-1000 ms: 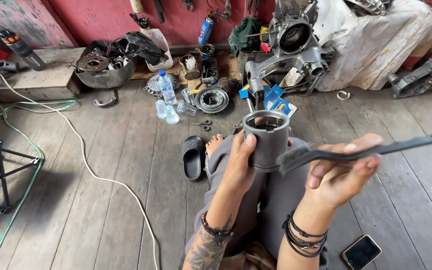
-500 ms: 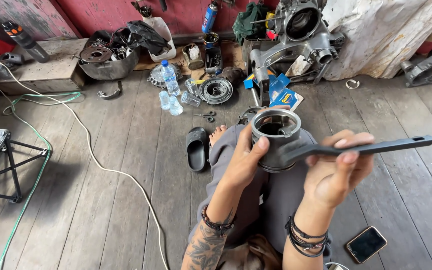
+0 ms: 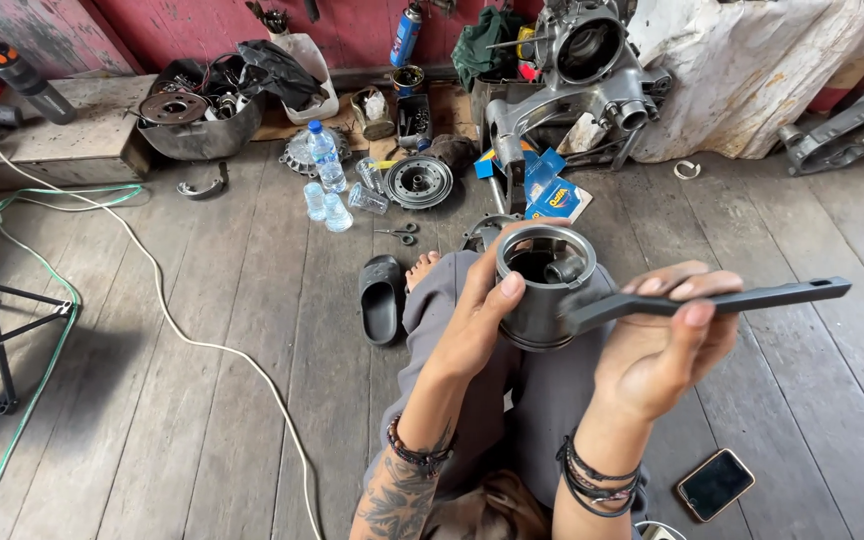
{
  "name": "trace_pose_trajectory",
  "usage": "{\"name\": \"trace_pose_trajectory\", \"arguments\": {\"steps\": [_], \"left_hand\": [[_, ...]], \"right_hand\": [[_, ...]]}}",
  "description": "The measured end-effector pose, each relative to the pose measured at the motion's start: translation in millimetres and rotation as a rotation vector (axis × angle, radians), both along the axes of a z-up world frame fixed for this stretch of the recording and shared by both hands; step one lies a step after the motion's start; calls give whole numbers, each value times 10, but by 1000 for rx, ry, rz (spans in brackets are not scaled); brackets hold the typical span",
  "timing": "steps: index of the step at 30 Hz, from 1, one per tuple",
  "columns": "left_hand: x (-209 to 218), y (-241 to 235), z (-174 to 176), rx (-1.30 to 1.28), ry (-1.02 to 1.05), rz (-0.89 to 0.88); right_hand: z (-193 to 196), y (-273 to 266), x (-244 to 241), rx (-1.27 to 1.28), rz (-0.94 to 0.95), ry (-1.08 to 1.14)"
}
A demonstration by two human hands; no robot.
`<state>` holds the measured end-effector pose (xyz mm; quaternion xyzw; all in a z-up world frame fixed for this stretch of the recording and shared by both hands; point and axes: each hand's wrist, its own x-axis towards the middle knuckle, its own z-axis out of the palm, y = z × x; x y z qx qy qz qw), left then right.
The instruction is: Cleaning the exterior and interior of a motorcycle engine cylinder using a wire brush to remove debris.
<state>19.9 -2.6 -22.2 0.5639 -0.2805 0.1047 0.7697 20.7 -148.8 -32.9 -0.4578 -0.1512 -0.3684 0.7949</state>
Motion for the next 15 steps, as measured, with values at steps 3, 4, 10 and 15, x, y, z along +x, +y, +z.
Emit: {"name": "trace_pose_trajectory", "arguments": {"steps": [3,4,10,15], "left_hand": [[19,-13,-10,-3,16,12],[28,-16,-22,-6,8,34],[12,-29,-12,49,7,55],[18,-19,-5,47,11,70]], "right_hand": [[32,88,-36,-67,-24,-67],[39,114,-45,-91,-79,-89],[39,17,-25,-68,-213,-26],[-32,55,-14,-97,-217,-106]]}}
